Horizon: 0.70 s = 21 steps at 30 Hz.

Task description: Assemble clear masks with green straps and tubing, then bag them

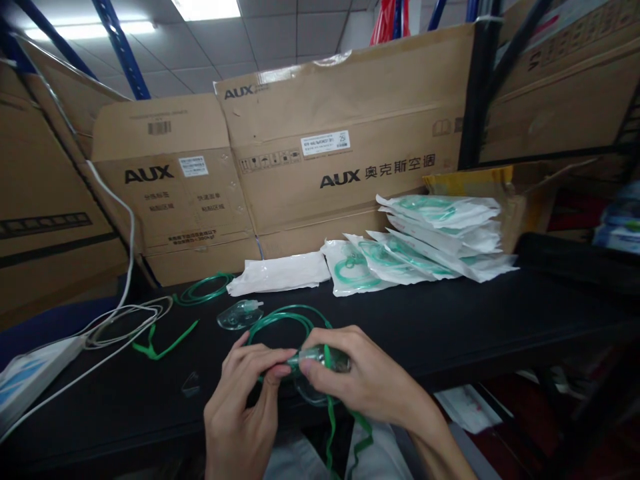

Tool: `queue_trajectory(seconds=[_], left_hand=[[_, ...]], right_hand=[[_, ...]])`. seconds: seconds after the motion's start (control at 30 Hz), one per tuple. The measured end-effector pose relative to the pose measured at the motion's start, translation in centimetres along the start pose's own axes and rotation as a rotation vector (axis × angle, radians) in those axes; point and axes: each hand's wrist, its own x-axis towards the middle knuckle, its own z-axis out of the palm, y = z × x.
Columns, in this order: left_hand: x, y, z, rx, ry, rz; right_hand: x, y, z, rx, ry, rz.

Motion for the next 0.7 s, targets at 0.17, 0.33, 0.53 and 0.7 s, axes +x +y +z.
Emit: queue_trajectory(seconds=[0.17,0.33,0.53,0.7], left_hand=[[0.05,-0.05,0.29,0.041,-0.021,-0.046],[0.12,0.01,0.16,0.082,-0.095,-0.072],[0.08,-0.08,-0.07,0.100,-0.175,-0.111],[-0.11,-0.23,0.06,0.094,-0.131,-0.075]], right_hand=[[0.15,0.20,0.18,0.019,0.016,-0.036],[0.37,0.25,0.40,-0.005,0.052,-0.123],[0.46,0.46,0.53,0.019,0.052,-0.188],[0.52,0.77,0.42,0.039,0.030,-0.176]])
